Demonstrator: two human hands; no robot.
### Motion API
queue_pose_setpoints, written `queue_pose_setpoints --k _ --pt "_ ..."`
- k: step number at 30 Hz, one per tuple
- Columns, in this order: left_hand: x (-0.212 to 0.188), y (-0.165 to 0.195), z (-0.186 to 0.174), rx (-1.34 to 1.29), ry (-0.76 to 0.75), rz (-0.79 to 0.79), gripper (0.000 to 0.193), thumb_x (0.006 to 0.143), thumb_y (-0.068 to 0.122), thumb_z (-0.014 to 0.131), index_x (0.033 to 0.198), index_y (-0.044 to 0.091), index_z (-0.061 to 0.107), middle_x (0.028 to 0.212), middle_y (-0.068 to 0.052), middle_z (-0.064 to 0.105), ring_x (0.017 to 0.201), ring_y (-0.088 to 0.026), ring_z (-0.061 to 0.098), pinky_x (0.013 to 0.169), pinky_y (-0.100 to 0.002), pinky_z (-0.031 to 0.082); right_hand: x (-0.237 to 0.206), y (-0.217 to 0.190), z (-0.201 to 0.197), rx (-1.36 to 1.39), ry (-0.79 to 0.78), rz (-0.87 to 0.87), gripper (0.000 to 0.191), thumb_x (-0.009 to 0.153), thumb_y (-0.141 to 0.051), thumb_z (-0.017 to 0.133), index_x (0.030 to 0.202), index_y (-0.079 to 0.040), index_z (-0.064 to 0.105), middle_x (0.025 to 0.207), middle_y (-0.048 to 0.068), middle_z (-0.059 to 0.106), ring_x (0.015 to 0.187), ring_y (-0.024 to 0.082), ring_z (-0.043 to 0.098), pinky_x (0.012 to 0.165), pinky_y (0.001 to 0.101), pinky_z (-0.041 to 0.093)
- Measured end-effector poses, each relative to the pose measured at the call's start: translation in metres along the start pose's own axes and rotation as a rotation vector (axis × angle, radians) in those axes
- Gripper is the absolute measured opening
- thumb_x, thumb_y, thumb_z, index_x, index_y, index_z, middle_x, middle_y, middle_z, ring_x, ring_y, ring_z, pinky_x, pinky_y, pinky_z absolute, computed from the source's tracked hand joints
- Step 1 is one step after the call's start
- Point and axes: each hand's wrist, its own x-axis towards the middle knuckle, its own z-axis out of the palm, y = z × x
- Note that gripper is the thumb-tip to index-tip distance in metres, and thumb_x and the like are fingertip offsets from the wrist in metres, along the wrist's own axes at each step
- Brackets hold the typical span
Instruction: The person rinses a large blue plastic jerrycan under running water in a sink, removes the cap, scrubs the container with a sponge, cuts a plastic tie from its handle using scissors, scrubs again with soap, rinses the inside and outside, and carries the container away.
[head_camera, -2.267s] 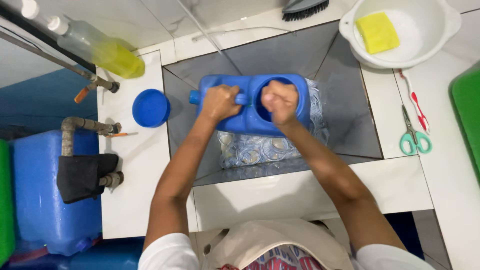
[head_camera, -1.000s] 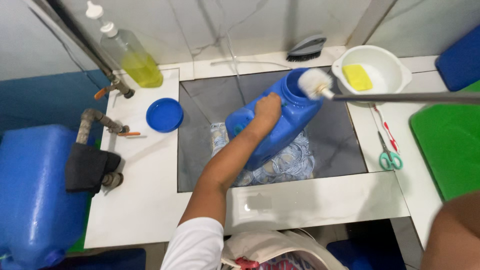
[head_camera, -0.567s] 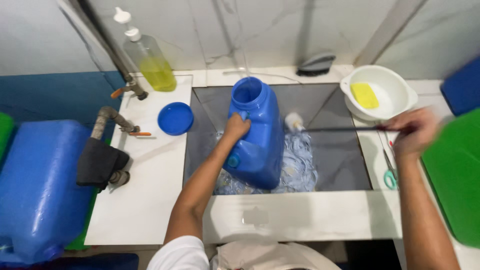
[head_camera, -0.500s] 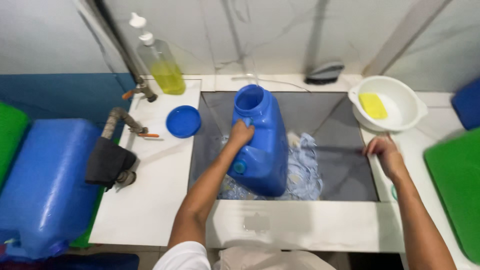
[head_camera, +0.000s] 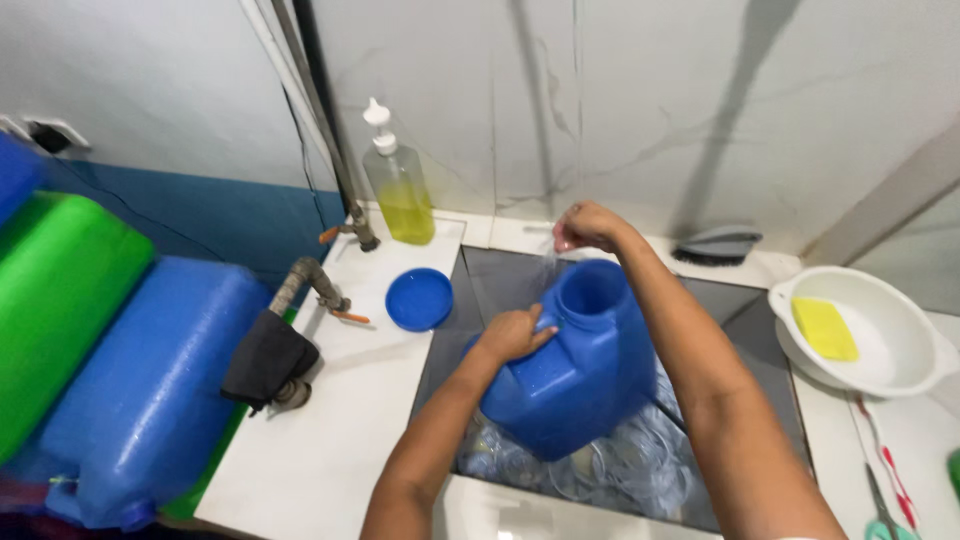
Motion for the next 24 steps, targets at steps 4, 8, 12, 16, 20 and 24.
queue_pose_setpoints --k 4,8,12,16,20,24 --pt "0.042 0.006 0.002 0.206 0.367 0.168 0.060 0.087 0.053 0.067 0.112 -0.001 0.061 0.102 -0.022 0.071 0.096 -0.041 0.069 0.079 -0.053 0.054 -0.001 -0.016 -0.005 0.142 -0.037 0.138 0.025 0.095 -0.003 0.045 0.094 0.007 0.067 0.086 0.019 0.073 0.075 0.026 0.074 0.070 0.0335 0.065" --pt "0.072 0.018 -0.005 0.147 0.379 0.261 0.062 0.084 0.059 0.067 0.106 0.001 0.064 0.101 -0.021 0.071 0.095 -0.041 0.069 0.079 -0.052 0.055 0.010 -0.001 -0.016 0.040 0.064 -0.041 0.018 0.090 -0.001 0.052 0.090 0.007 0.068 0.086 0.020 0.072 0.073 0.029 0.073 0.067 0.0378 0.063" --pt "0.063 0.014 -0.013 0.153 0.038 0.208 0.063 0.083 0.065 0.058 0.093 0.003 0.069 0.088 -0.020 0.072 0.088 -0.041 0.071 0.076 -0.056 0.055 0.002 0.038 -0.001 -0.890 0.144 -0.120 0.035 0.087 -0.022 0.064 0.105 0.005 0.079 0.096 0.027 0.078 0.085 0.037 0.075 0.083 0.0479 0.060" --pt "0.032 0.025 0.015 -0.053 0.220 -0.142 0.054 0.111 0.044 0.037 0.101 0.000 0.066 0.091 -0.027 0.069 0.086 -0.049 0.068 0.079 -0.059 0.053 -0.048 0.105 0.037 -1.315 0.013 -0.248 0.095 0.071 -0.034 0.083 0.149 -0.001 0.041 0.131 0.025 0.056 0.116 0.038 0.058 0.095 0.0487 0.047" --pt "0.002 0.031 0.051 -0.395 0.239 -0.009 0.042 0.108 0.031 0.038 0.116 -0.004 0.061 0.114 -0.031 0.066 0.105 -0.047 0.064 0.092 -0.053 0.051 -0.083 0.139 0.053 -1.314 0.328 -0.725 0.072 0.078 -0.042 0.073 0.141 -0.011 0.056 0.099 0.011 0.068 0.095 0.030 0.066 0.083 0.0446 0.048" --pt "-0.057 0.001 0.053 -0.900 0.352 -0.337 0.046 0.105 0.040 0.046 0.131 0.006 0.061 0.127 -0.016 0.066 0.118 -0.035 0.062 0.100 -0.046 0.047 -0.093 0.105 0.048 -1.247 0.427 -0.875 0.067 0.080 -0.057 0.072 0.127 -0.010 0.063 0.086 0.012 0.071 0.083 0.030 0.068 0.078 0.0472 0.047"
